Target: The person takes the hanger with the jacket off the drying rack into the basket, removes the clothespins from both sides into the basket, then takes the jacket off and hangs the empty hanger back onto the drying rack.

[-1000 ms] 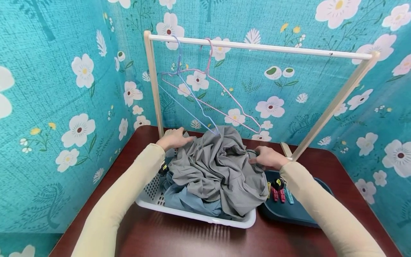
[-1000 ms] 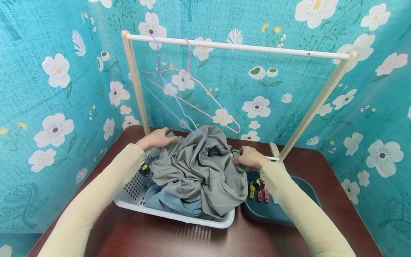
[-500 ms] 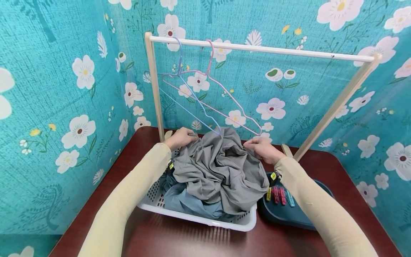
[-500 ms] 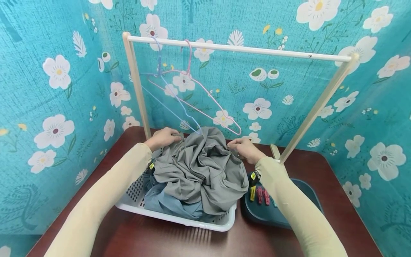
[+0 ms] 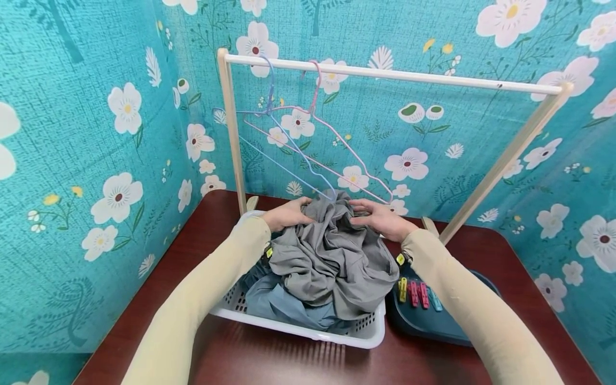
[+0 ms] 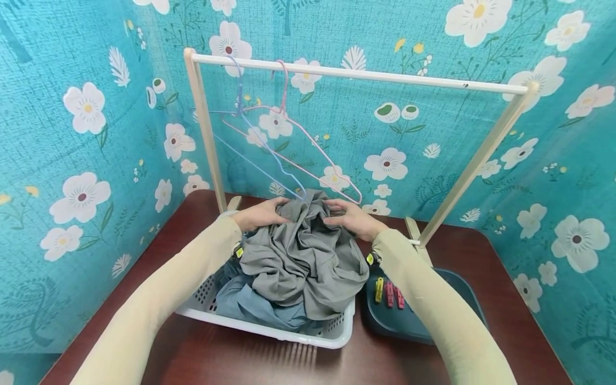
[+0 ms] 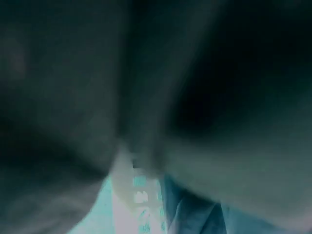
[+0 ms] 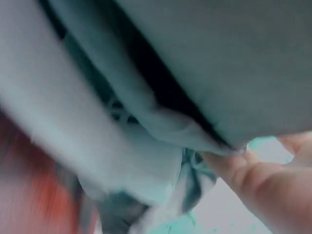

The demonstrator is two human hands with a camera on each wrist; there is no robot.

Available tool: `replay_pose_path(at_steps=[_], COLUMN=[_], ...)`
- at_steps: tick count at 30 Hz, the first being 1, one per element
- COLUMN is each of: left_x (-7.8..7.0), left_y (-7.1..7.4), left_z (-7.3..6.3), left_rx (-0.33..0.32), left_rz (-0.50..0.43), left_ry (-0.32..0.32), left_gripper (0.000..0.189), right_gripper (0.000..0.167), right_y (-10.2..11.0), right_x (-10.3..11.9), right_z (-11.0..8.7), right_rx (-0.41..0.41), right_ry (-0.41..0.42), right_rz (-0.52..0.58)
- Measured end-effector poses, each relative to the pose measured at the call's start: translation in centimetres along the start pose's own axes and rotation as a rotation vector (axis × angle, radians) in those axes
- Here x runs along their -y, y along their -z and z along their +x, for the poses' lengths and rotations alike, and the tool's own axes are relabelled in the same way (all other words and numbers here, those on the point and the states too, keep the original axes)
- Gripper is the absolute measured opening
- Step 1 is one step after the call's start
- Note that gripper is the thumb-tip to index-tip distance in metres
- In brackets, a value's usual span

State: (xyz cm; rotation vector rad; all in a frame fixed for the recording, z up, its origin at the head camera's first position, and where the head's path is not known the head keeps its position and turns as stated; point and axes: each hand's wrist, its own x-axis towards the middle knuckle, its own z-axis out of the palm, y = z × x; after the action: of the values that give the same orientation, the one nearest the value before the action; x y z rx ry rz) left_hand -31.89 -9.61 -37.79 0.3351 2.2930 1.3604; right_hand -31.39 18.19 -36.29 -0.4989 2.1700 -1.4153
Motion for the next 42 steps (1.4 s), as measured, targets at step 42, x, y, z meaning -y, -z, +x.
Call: replay_pose_path(at_steps=[42], left_x=[-0.5], left_y=[-2.0], left_z=[-3.3], left_rx=[0.559], left_rz=[0.624], left_ry=[-0.131], left_gripper=[0.043], right_gripper=[0.064], right_y=[-5.0], right_x=[0.3], right_z=[-1.7], right_rx=[0.233], right_ry=[-0.150], right_rz=[-0.365])
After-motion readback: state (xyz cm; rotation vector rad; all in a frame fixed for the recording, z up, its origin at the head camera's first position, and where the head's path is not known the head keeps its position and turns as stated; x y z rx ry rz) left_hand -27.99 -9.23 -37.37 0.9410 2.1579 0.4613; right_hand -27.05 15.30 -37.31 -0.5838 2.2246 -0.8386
